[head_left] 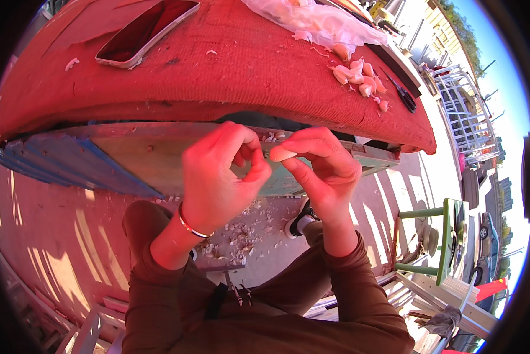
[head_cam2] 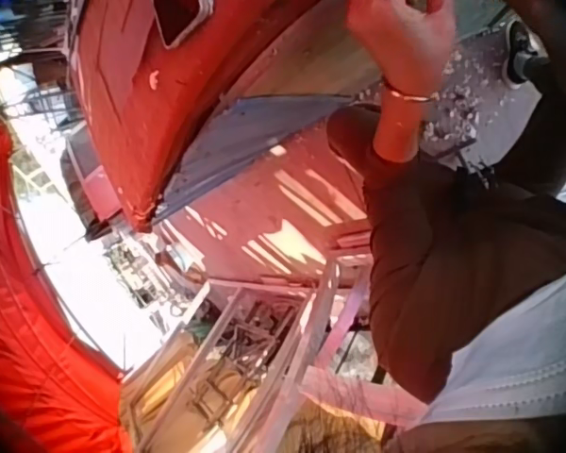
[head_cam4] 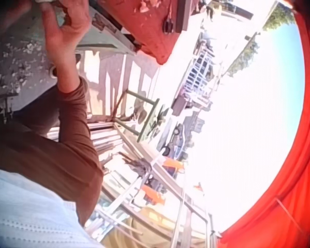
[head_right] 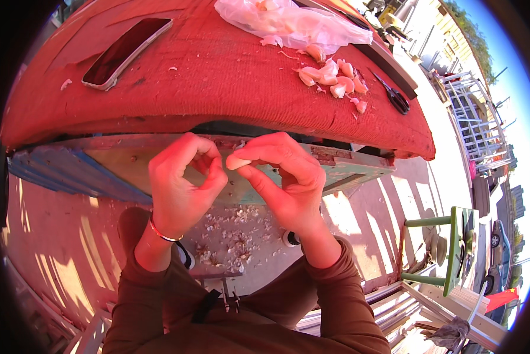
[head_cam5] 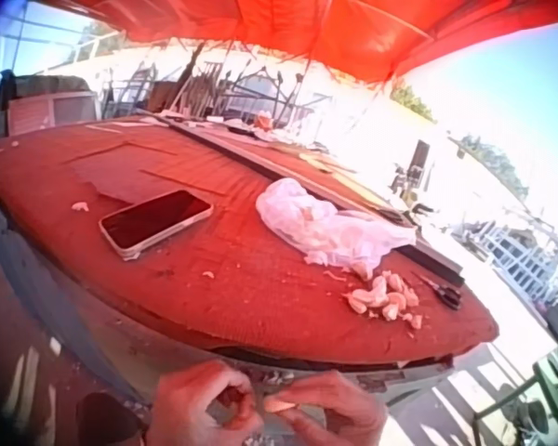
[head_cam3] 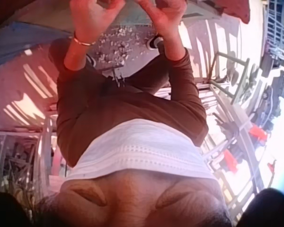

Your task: The person peels garlic cloves by hand, removing the outer skin and placing the peeled cloves on a red cushioned surface. They then use scissors to trim the ends of the garlic cloves.

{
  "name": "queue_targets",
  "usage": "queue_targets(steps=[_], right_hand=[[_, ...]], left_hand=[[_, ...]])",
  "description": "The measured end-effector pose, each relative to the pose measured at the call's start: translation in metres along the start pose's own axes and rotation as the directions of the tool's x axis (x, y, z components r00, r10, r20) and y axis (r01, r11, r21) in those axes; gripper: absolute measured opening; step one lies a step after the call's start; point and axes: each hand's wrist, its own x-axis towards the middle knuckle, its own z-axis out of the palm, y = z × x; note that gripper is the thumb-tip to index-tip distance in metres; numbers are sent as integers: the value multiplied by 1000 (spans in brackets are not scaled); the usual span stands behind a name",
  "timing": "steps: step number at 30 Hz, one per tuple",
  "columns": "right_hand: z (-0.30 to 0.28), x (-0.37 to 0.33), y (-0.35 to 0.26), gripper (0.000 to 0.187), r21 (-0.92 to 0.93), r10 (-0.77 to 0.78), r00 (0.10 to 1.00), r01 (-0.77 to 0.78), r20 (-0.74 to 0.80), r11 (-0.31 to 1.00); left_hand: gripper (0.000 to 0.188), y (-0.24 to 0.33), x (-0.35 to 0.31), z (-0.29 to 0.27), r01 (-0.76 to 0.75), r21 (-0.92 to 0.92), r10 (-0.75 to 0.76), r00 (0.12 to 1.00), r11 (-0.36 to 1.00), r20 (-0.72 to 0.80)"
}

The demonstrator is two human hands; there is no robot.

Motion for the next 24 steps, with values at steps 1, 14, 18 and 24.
queue_targets(steps=[1,14,18,24], right_hand=[[-1,1,0,30,61,30,1000,-29,-2,998],[-3,3,6,30,26,-12,1000,12,-6,1000],[-4,2,5,32,14,-3,1000,3,2,1000],[-5,2,3,32,58,52,998,-53,30,997]], left_hand=[[20,-4,-1,-2,14,-26,-13,1000,1000,12],[21,7,9,-7,-172,43,172,985,984,1],[20,7,9,-7,-136,9,136,991,991,-5],[18,4,9,-9,-122,-15,122,992,992,6]])
